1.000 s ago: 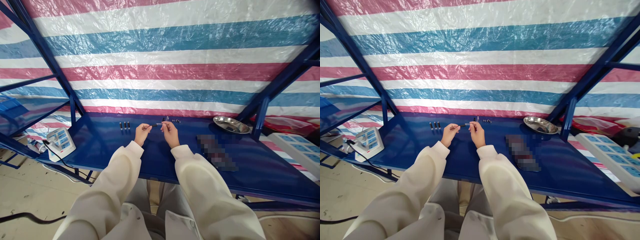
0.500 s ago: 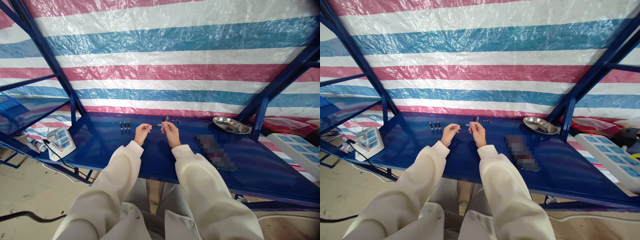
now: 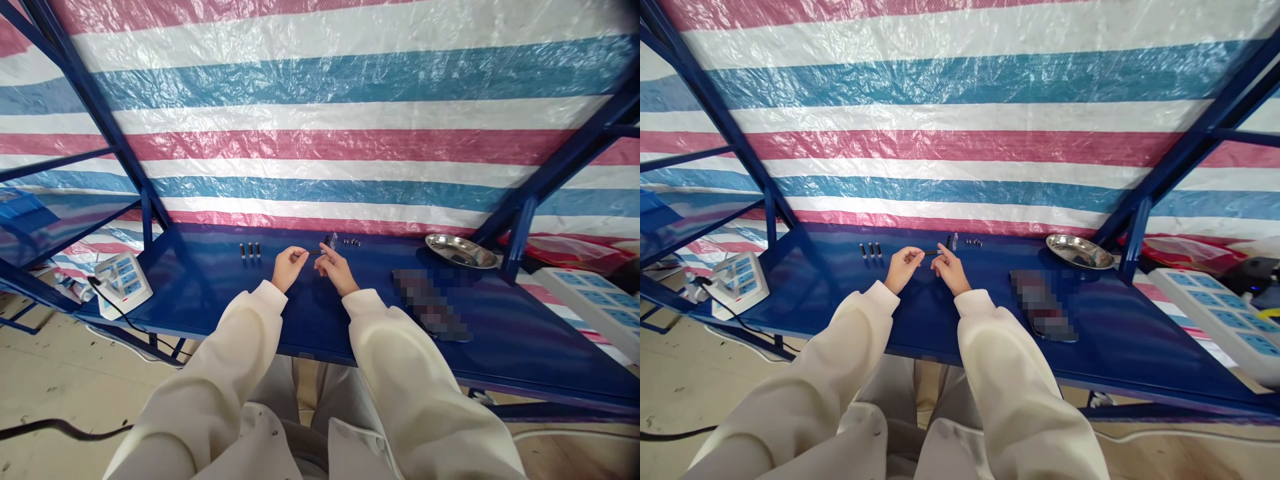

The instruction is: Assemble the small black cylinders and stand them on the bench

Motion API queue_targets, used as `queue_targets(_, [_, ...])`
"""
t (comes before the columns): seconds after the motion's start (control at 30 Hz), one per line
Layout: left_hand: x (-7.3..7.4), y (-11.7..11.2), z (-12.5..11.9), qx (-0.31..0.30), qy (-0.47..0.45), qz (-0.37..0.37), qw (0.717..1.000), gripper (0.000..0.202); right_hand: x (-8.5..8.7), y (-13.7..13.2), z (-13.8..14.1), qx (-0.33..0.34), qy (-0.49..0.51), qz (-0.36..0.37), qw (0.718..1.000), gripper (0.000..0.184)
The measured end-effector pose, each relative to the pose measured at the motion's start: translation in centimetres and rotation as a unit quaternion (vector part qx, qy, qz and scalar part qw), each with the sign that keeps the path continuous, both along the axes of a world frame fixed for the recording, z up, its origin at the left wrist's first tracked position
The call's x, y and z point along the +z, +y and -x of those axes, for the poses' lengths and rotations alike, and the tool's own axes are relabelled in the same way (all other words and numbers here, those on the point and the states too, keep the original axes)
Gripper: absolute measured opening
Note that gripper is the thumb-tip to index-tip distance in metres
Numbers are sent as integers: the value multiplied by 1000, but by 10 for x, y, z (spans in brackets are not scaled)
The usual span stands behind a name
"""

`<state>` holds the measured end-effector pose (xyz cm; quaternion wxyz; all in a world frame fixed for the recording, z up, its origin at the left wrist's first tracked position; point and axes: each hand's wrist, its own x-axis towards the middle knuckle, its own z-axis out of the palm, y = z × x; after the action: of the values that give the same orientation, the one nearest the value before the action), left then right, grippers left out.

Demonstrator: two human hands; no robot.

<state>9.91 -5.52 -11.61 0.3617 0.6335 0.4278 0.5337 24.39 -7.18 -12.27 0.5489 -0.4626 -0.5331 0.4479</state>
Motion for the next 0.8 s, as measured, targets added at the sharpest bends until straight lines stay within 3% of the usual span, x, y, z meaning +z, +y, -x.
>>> queue_targets(0.2, [12,-7,-2,29,85,-95,991,12,2,-3,0,47,19,16,999,80])
queue_targets(0.37, [49,0,8,-19,291,-169,942,10,3,-4,3,69,15,3,998,76])
queue_targets(0.57, [97,34,39,-10,506,-104,856,10,6,-5,1,31,-21,-2,999,65])
queue_targets(0.67, [103,48,54,15,580,-67,812,10,3,-4,0,34,-53,-12,998,55])
queue_targets(0.8, [96,55,67,37,612,-43,789,8,-1,-2,0,38,-95,-35,994,48])
